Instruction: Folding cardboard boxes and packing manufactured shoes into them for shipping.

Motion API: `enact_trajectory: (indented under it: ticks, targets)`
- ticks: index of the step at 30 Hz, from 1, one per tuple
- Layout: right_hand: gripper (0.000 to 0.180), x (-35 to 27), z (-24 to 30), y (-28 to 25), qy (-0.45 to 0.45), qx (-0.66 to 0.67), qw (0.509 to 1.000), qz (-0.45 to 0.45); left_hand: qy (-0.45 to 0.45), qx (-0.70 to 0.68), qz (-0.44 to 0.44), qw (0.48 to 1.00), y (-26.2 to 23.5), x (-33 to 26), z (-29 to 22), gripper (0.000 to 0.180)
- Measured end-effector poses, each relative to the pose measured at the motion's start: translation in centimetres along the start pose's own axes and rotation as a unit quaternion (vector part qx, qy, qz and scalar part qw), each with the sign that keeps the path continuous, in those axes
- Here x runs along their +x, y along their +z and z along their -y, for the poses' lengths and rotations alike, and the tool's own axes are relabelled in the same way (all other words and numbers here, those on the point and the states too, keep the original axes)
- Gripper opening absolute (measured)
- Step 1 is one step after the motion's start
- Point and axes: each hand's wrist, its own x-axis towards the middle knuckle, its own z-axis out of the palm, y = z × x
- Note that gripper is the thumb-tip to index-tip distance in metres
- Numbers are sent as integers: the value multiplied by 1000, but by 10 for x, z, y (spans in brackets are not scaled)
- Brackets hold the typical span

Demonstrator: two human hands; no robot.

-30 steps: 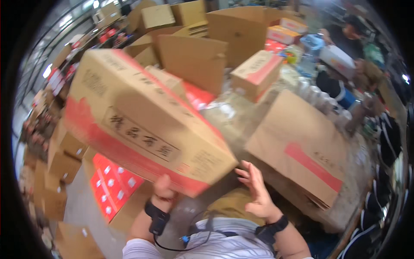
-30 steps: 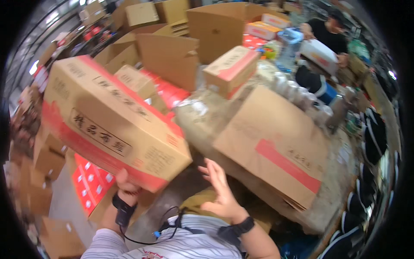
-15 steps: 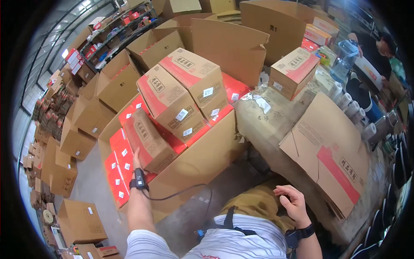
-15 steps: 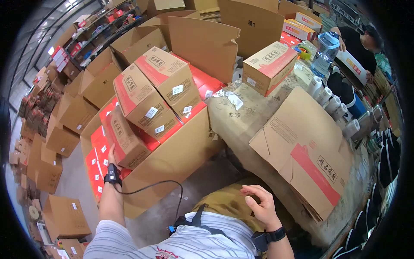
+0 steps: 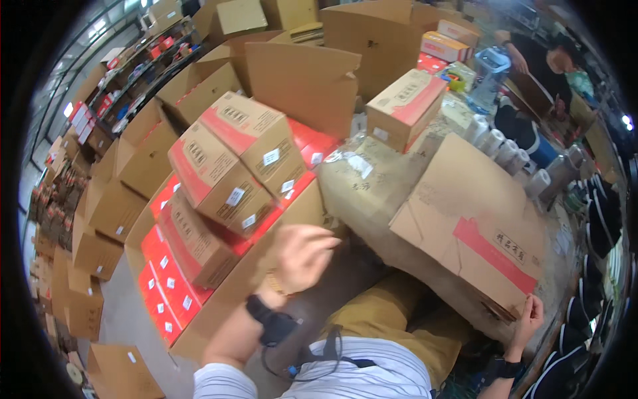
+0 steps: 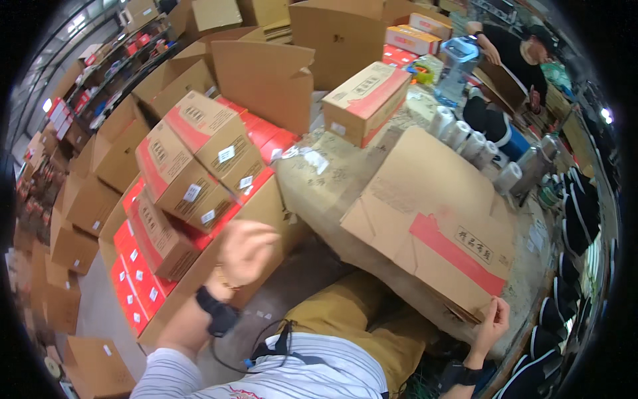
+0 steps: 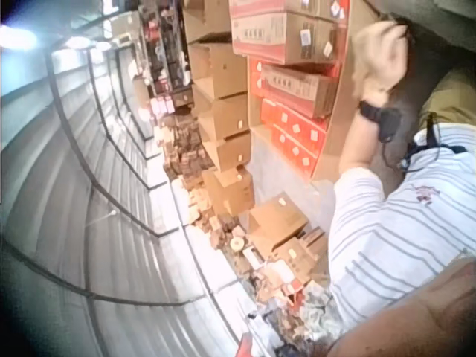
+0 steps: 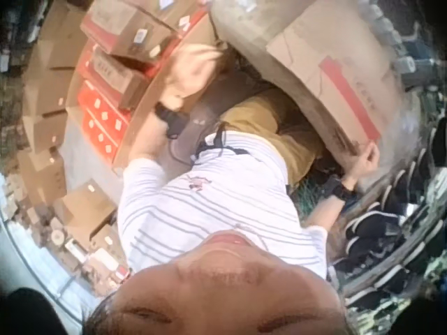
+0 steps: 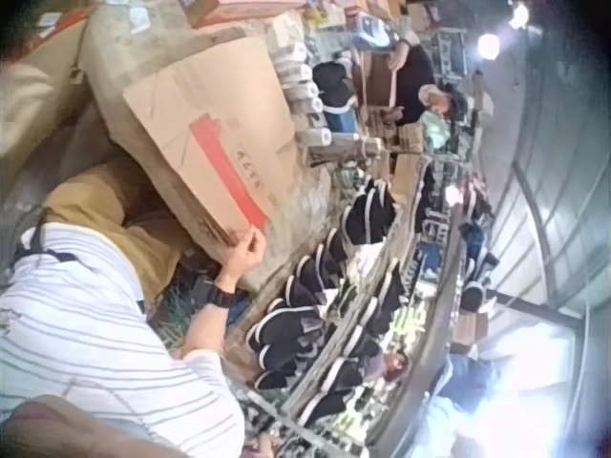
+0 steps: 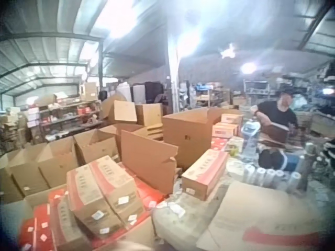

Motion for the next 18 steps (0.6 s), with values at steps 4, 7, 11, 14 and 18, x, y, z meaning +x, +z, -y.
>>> enact_trajectory:
  ticks: [4,7,11,14,18]
  targets:
    - [50,-8,23,12,-61,-255,963,-66,-178,-186,78,963,118,44,-25,47]
    - [83,-21,6,29,8,-202,977,63,-234,-260,131,928,170,58,-20,60]
    - [83,-35,59,37,-14,-244,969,49,-277,-230,116,926,152,69,-25,56]
    - [76,-30,58,25,-28,-221,975,4,-232,-284,42,929,138,80,-38,64]
    - [72,-29,66,24,-37,-240,969,-40,-255,-326,64,908,131,89,-43,79]
